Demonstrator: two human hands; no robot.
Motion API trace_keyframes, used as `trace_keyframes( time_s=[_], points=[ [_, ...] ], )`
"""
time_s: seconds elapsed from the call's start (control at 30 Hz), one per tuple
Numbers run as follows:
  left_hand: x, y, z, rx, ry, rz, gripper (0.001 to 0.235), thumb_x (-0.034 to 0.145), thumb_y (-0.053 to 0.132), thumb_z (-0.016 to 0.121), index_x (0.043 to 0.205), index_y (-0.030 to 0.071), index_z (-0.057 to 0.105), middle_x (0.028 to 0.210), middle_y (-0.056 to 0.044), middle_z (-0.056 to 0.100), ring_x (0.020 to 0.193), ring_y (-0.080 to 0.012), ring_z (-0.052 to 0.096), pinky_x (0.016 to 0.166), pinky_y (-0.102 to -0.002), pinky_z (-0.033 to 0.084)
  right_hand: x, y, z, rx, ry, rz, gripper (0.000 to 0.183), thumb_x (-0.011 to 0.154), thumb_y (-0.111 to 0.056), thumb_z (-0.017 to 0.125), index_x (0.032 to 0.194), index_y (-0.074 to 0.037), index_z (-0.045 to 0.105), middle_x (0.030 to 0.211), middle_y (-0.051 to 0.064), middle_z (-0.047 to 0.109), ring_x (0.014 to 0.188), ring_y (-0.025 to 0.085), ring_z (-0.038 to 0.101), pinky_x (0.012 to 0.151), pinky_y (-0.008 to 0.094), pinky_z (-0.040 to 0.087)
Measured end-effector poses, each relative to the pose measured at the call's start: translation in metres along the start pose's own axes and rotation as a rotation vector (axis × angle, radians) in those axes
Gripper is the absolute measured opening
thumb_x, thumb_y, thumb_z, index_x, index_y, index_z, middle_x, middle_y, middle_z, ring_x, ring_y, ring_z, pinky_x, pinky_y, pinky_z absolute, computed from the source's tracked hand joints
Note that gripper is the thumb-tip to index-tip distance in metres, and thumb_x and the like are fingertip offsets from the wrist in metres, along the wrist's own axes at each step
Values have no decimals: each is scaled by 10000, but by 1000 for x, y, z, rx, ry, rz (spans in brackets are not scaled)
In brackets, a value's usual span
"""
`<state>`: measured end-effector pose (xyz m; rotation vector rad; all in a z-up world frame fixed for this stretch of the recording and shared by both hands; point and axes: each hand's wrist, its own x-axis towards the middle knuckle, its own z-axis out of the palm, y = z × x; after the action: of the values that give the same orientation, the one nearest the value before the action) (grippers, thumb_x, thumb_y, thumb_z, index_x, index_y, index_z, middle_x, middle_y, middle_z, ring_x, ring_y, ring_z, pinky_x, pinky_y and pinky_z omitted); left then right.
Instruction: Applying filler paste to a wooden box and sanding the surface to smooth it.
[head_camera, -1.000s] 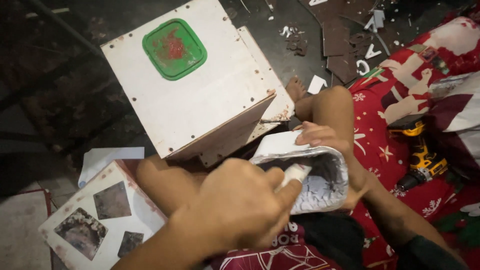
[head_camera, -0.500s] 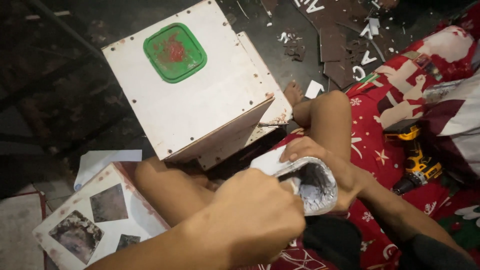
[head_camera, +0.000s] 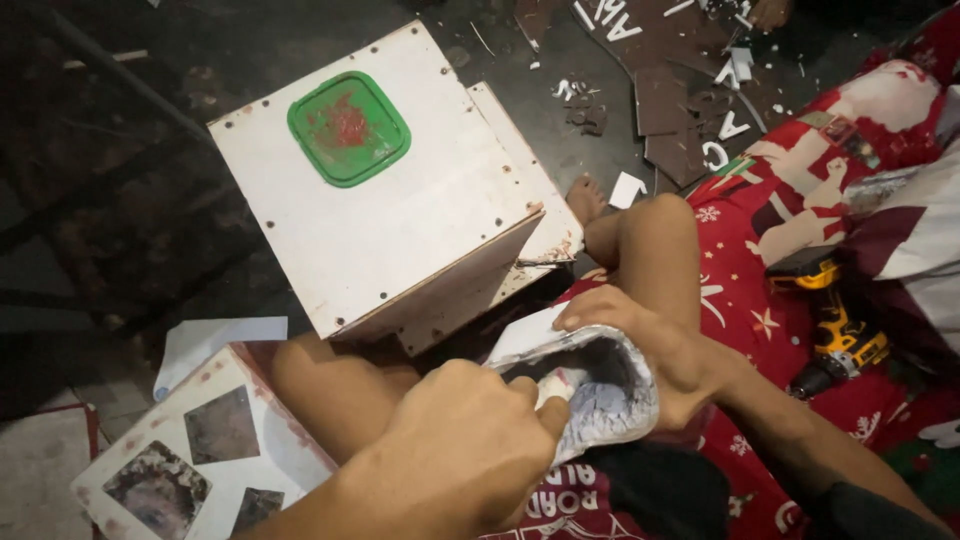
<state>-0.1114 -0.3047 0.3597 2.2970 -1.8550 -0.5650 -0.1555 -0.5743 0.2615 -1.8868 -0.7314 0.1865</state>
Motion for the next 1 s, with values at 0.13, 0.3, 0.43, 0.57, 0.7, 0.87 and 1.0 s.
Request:
trace_keyframes(
  time_s=[0.13,0.3,0.43,0.57,0.7,0.87,1.0],
  points=[
    [-6,-5,-6,-24,-62,-33,349,930,248,537,1211,77,654,847,-126,731,630,-392,715,448,-560,507,3,-6,3,-53,-12,-89,803,887,-507,657,1479,-30,398,1404,173,501,1351,344,511,1188,474,437],
    [-22,-19,-15,-21,38,-73,278,931,418,558,1051,187,656,777,-102,708,538,-416,680,410,-585,452,-1,-5,3,-86,-55,-58,726,917,-367,719,1472,-13,413,1395,191,496,1352,353,527,1177,425,454],
    [-31,-24,-14,-124,74,-90,274,971,418,541,1036,181,662,712,-83,690,499,-425,631,422,-593,418,-2,-3,1,-137,-101,-29,612,987,-210,632,1512,-36,371,1438,194,461,1400,365,460,1227,448,392],
    [-41,-27,-7,-197,132,-136,241,990,402,558,931,176,618,630,-76,641,464,-420,588,425,-577,392,-4,0,-1,-158,-119,-28,678,968,-186,705,1528,-57,345,1430,179,459,1391,354,463,1219,427,408],
    [-54,-30,2,-331,211,-188,201,965,372,594,993,185,663,600,-88,641,478,-418,591,460,-565,400,-3,-4,1,-159,-49,-76,843,853,-279,811,1515,-26,354,1417,188,469,1400,356,483,1236,425,418],
    [-67,-27,29,-641,414,-409,397,919,388,638,1181,127,781,1113,-65,837,951,-246,803,783,-377,590,4,-19,-1,-188,-46,-76,748,894,-340,689,1494,-18,380,1416,211,466,1376,373,480,1193,488,432],
    [-85,-20,46,-771,504,-602,339,858,401,721,1117,221,845,1139,34,869,1053,-99,796,914,-252,546,2,-7,-1,-246,-35,-130,858,850,-438,782,1477,-27,366,1382,223,485,1327,386,502,1143,487,466]
  ],
)
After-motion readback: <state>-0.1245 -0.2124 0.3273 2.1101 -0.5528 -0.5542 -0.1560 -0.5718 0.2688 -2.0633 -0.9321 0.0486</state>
